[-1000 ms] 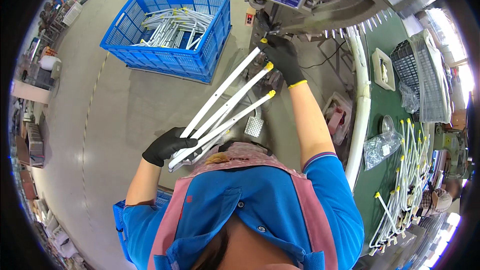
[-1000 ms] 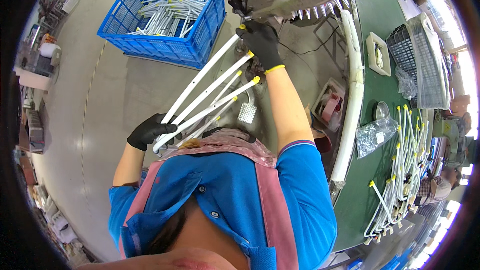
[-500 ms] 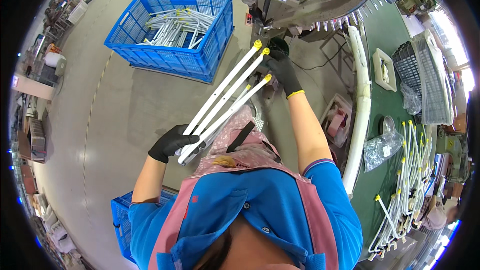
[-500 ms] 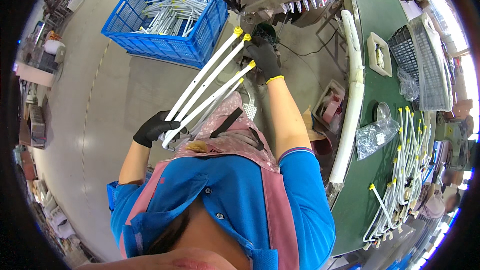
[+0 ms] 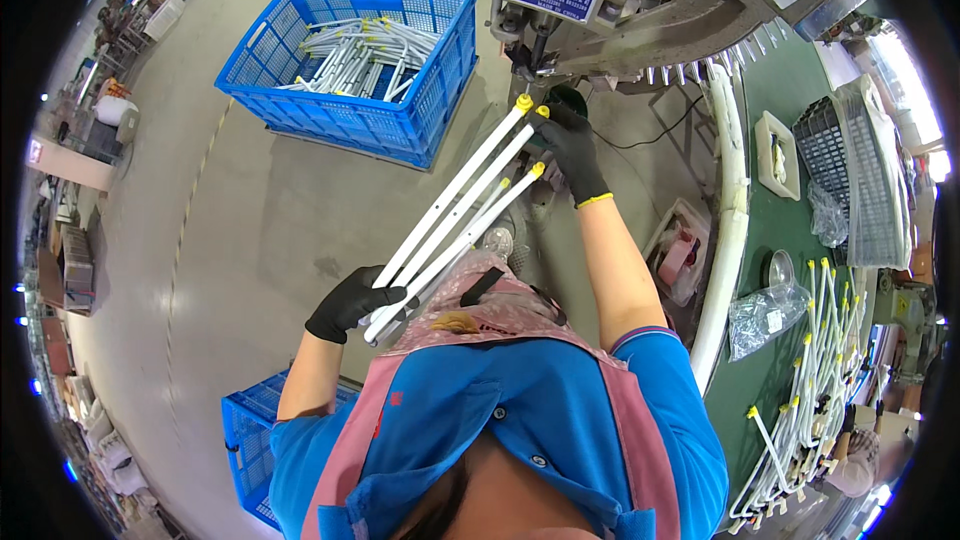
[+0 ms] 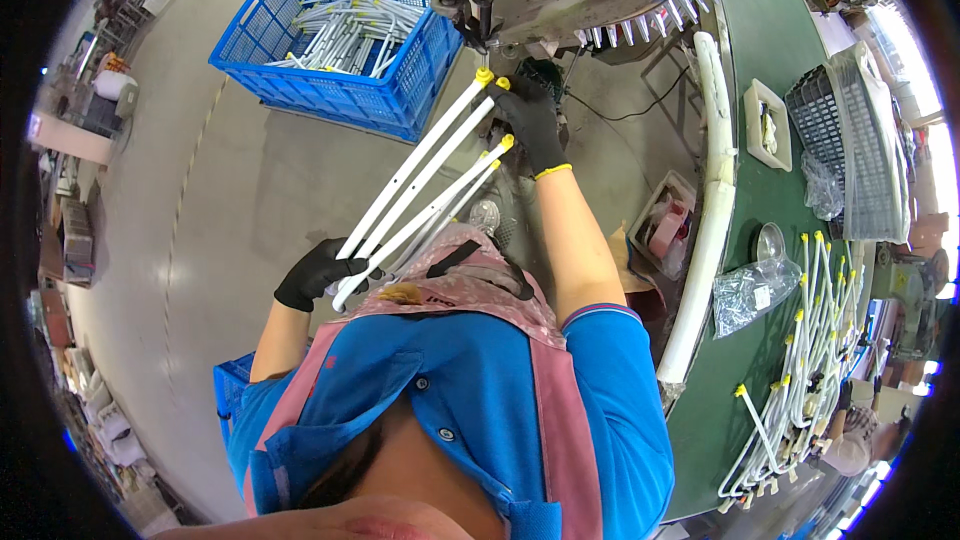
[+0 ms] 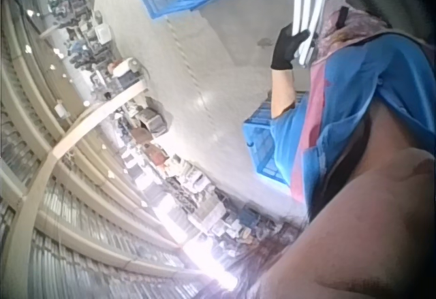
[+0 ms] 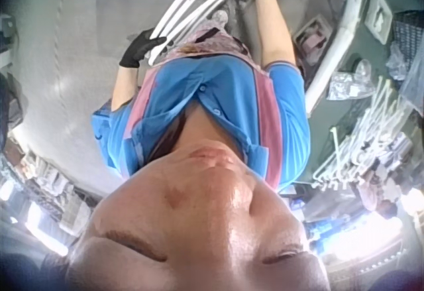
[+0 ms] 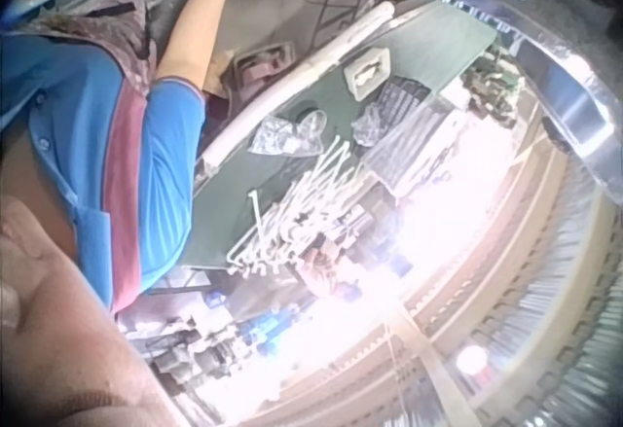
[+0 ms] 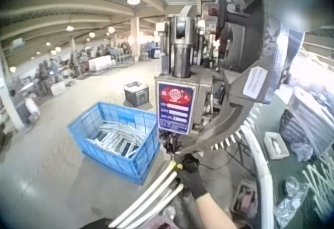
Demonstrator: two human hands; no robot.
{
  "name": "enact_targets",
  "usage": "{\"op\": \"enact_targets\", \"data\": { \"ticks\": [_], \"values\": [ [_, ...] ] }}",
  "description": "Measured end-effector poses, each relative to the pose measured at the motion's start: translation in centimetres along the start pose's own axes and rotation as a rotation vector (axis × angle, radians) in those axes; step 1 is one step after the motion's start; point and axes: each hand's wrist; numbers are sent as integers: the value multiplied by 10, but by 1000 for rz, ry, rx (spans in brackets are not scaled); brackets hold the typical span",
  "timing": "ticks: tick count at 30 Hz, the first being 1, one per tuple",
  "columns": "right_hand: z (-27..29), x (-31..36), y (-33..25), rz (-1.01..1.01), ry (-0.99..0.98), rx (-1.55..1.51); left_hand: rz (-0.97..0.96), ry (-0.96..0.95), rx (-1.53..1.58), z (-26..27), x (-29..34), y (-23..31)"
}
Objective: The person repeatedly picks white cables with yellow tips from a blue basket, inserts them into a machine, and places the processed cables onto a green workbench. The person also moves an empty blue basket to a different location.
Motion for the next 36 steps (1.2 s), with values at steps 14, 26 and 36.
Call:
{"op": "enact_targets", "data": {
  "ticks": [14,26,36],
  "values": [
    [-14,-8,-42,105,23,60,-38,166,53,-22,24,2],
    [-29,-16,-41,199,54,152,-40,217,116,-22,9,-14],
    [-19,-24,-26,122,22,267,23,79,220,-30,38,13]
  ]
}}
Point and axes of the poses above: each hand's wrist, its own x-axis away from the middle knuckle, its own z-axis out of the back of the hand, y = z × x, and after that the axes turned 9 degrees about z, right-handed
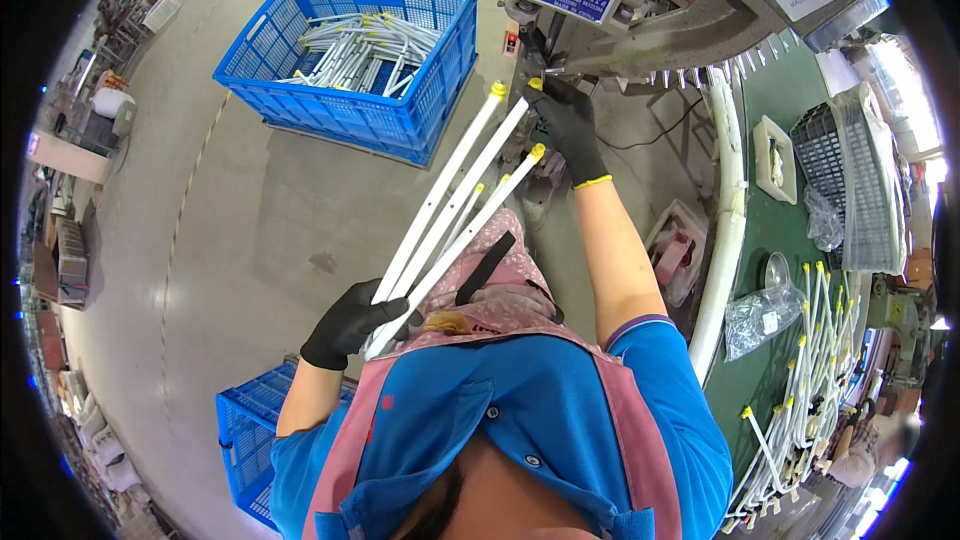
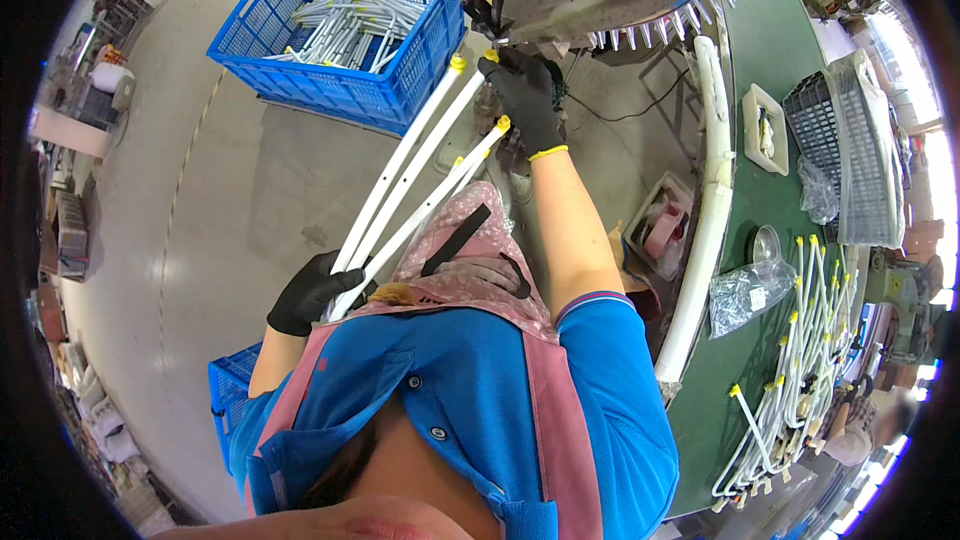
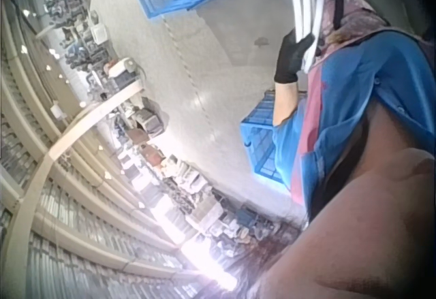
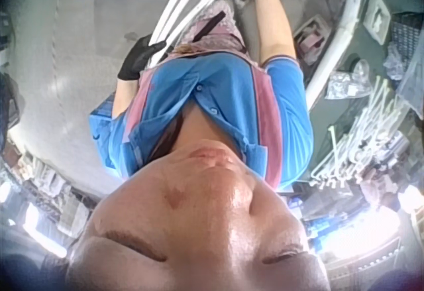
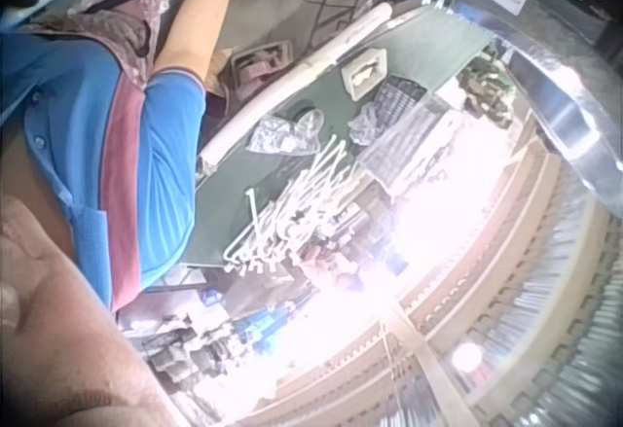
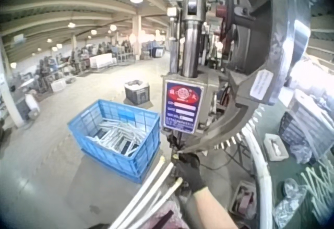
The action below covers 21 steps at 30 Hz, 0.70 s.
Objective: The person repeatedly picks white cables with yellow tips from a blue basket, inserts them into a machine, and places the processed cables onto a green workbench. The person also moves an empty blue basket to a different location.
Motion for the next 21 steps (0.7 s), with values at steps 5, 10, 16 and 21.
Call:
{"op": "enact_targets", "data": {
  "ticks": [5,10,16,21],
  "values": [
    [-1,6,13,87,-116,127,-8,-48,-44,10,-8,1],
    [8,22,24,-164,-208,-33,13,-22,-23,27,-23,-13],
    [21,51,51,-182,-428,84,-22,-82,28,44,-27,-15],
    [23,53,51,-183,-177,-14,-16,-78,19,43,-26,-15]
  ]
}}
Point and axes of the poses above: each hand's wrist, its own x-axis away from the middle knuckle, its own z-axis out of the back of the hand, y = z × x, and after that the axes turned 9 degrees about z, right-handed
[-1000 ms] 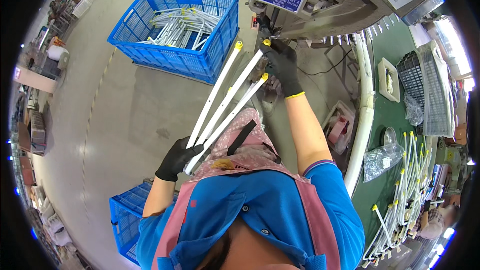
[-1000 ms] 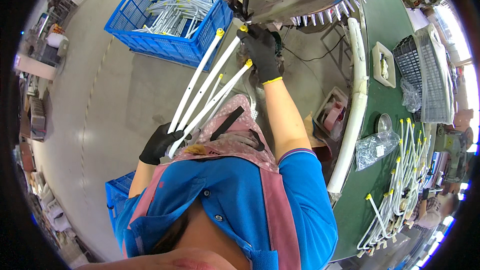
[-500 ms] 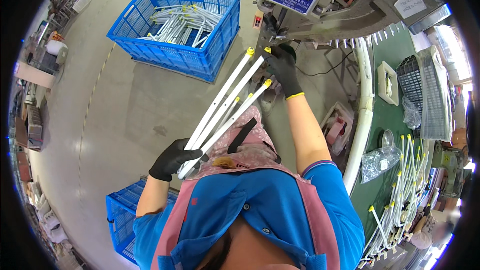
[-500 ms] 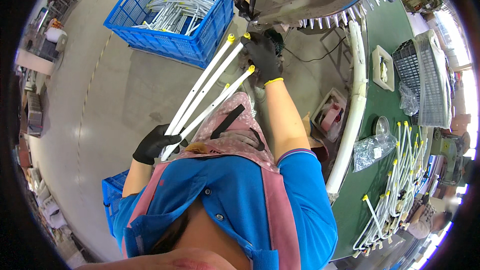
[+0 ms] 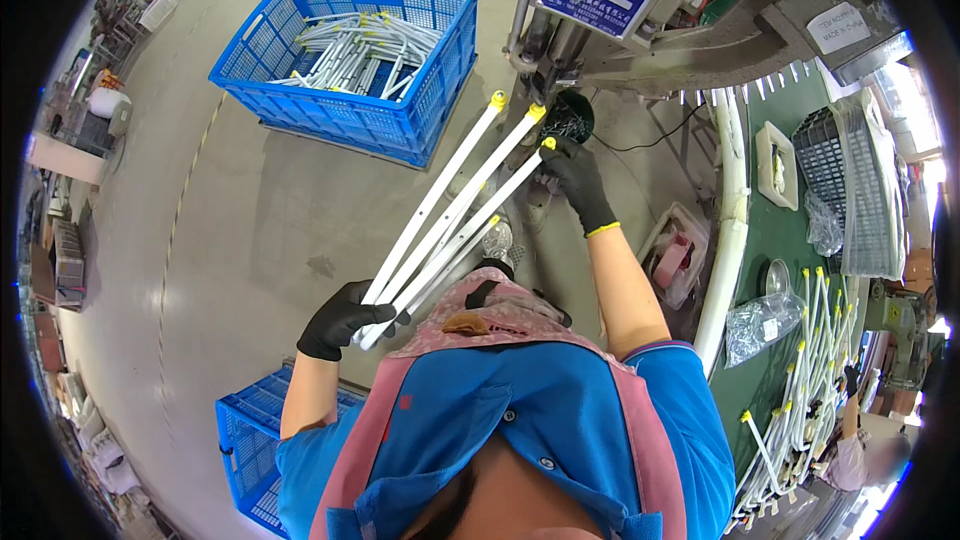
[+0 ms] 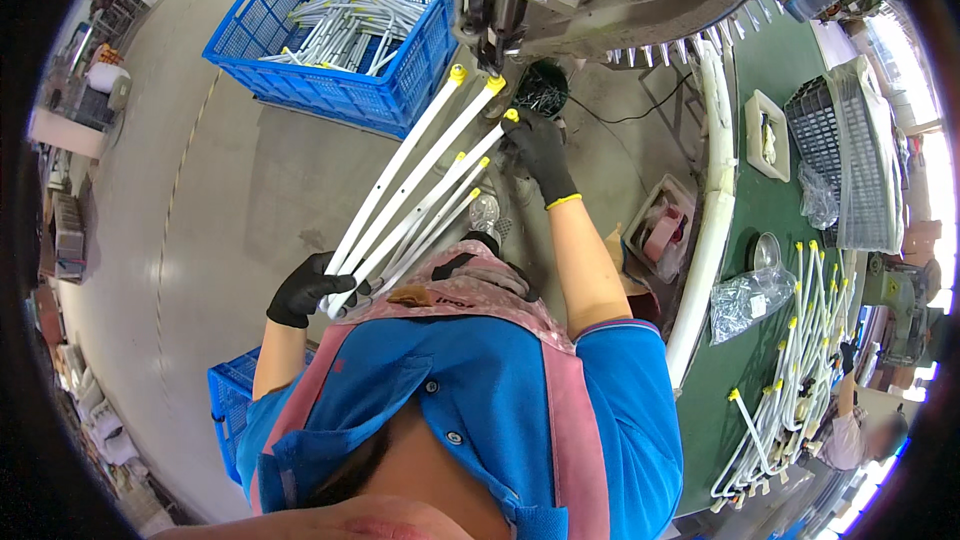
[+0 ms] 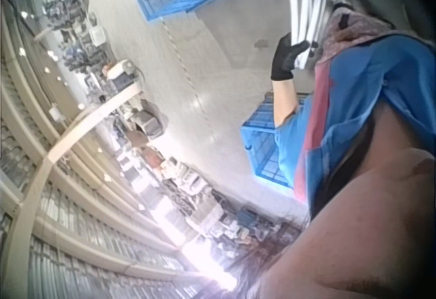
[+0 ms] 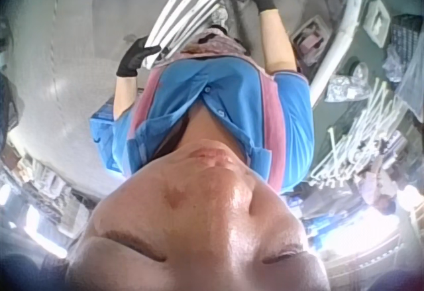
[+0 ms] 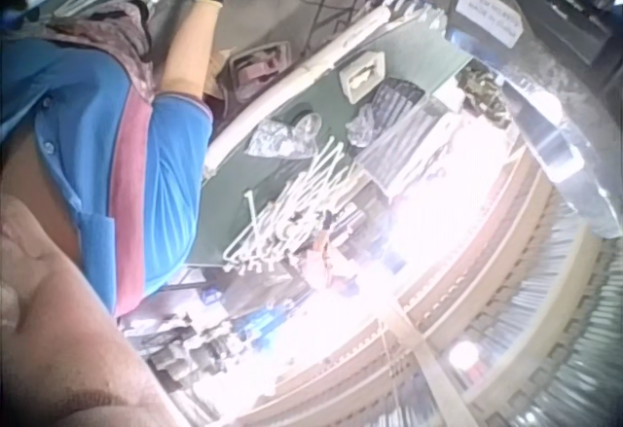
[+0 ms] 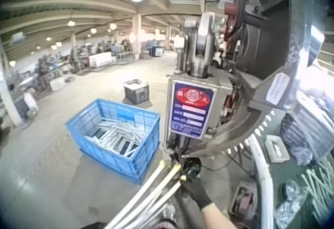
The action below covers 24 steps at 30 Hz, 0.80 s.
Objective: The person repeatedly picks white cables with yellow tips from a blue basket, inserts them into a machine, and places the processed cables onto a green workbench. The person also moves an empty blue basket to a different location.
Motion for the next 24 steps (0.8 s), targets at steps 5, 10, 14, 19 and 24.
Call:
{"op": "enact_targets", "data": {
  "ticks": [5,10,14,19,24],
  "values": [
    [-2,-6,-29,65,117,-112,-55,26,38,-10,7,-1],
    [-3,-21,-60,395,195,110,-128,86,126,-23,11,-8],
    [-4,-27,-79,285,165,-198,-167,196,124,-29,9,-14],
    [-16,-33,-81,277,165,-236,-130,203,99,-30,4,-18],
    [-13,-36,-72,299,151,3,-96,232,92,-39,3,-15]
  ]
}}
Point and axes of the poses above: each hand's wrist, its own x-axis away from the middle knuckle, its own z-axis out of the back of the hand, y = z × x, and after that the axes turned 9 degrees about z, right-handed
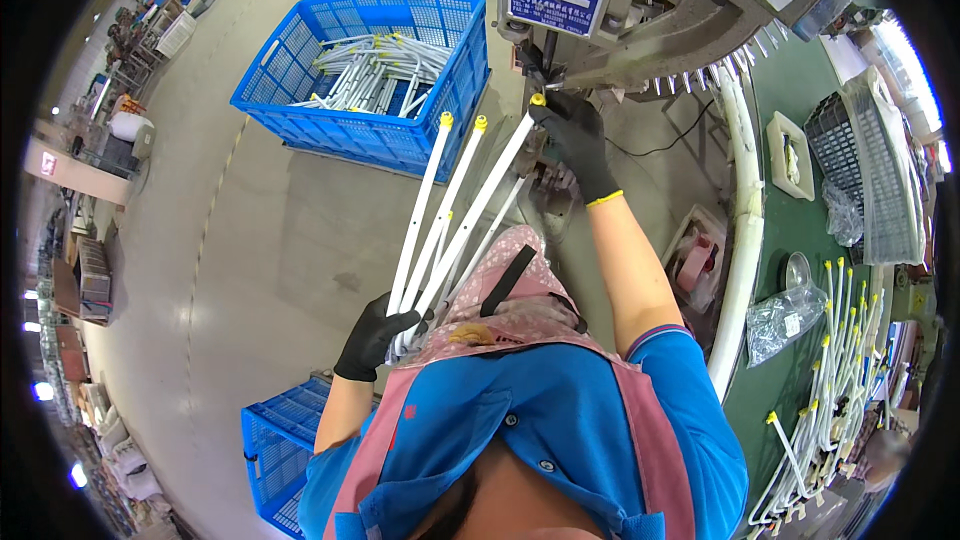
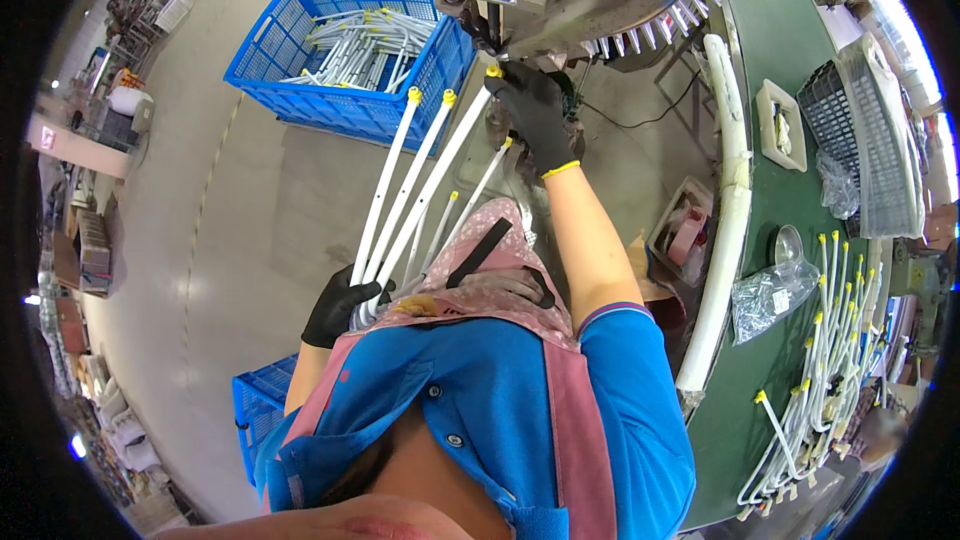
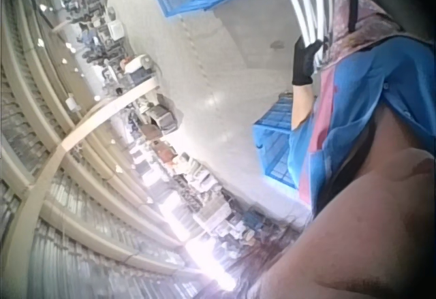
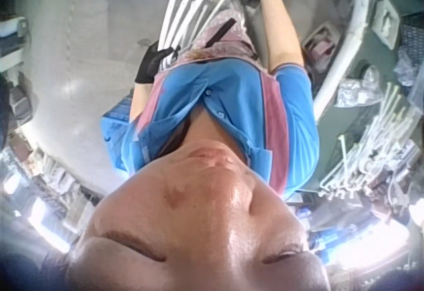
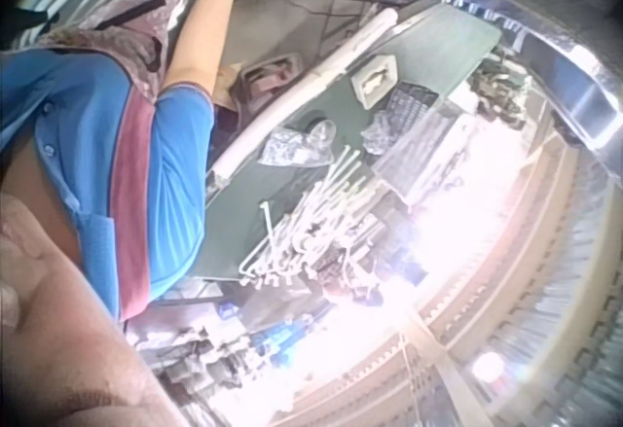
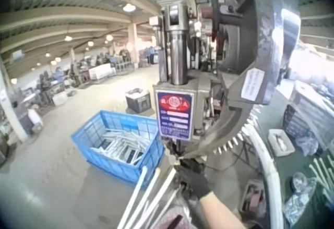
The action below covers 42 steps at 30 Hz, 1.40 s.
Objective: The person repeatedly picks white cables with yellow tips from a blue basket, inserts them into a machine, and places the processed cables onto a green workbench. The person also moves an empty blue basket to a different location.
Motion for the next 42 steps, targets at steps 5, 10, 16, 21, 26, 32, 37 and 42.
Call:
{"op": "enact_targets", "data": {
  "ticks": [5,10,16,21,26,32,37,42],
  "values": [
    [3,-4,9,26,-29,70,21,17,-29,-9,23,18],
    [-1,0,21,87,19,94,90,-10,17,-11,35,29],
    [4,10,17,-178,-102,47,78,-16,-37,-10,20,17],
    [16,31,26,-120,-124,163,65,17,17,-6,19,10],
    [26,64,59,216,-279,391,72,-20,-7,-3,13,6],
    [38,98,59,358,-390,468,-125,-57,-41,-1,18,11],
    [27,117,57,-277,-297,-148,-136,-61,9,-6,23,7],
    [-2,130,60,-230,-454,-184,-231,107,85,2,37,2]
  ]
}}
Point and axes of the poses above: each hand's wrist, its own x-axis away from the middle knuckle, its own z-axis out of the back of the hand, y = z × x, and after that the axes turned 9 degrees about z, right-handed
